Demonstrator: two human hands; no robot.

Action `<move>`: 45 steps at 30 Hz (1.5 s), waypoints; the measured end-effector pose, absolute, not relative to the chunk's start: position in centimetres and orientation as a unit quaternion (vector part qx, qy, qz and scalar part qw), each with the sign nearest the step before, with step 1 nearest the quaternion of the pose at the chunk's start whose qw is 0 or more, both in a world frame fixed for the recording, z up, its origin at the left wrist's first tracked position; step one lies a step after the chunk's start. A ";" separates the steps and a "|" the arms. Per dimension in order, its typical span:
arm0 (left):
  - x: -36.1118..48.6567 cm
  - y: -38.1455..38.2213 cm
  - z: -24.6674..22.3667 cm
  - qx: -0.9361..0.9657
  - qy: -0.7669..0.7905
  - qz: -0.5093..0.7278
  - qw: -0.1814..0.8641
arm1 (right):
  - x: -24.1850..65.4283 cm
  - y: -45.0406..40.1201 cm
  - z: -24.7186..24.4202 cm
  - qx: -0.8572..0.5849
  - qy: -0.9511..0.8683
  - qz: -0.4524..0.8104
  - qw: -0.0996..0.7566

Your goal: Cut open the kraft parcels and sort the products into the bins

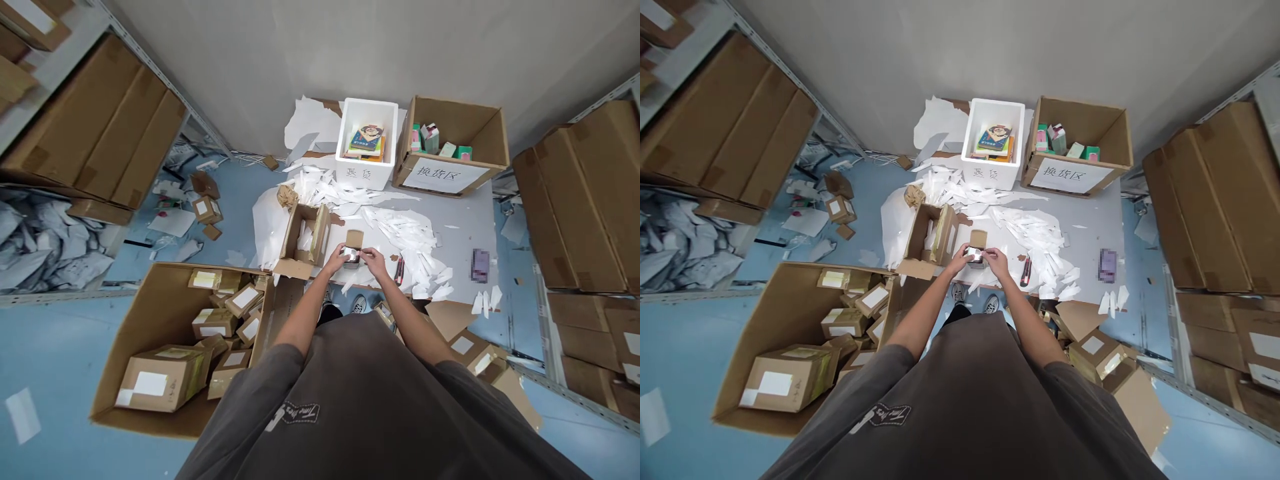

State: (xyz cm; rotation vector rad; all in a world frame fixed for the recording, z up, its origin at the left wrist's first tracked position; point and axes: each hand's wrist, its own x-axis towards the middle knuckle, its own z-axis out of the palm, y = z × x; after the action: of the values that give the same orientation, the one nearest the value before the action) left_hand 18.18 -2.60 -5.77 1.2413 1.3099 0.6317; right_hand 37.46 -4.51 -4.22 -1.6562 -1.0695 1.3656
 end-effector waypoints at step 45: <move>16.1 -4.4 -11.5 0.524 0.532 0.266 0.610 | 38.3 -5.7 -8.8 -0.521 -0.567 0.495 0.403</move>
State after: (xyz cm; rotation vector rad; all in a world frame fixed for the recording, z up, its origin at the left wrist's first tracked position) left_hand 16.08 -4.42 -11.49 1.2087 1.2287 0.6131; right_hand 38.28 -5.67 -8.76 -1.3150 -1.4328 1.2493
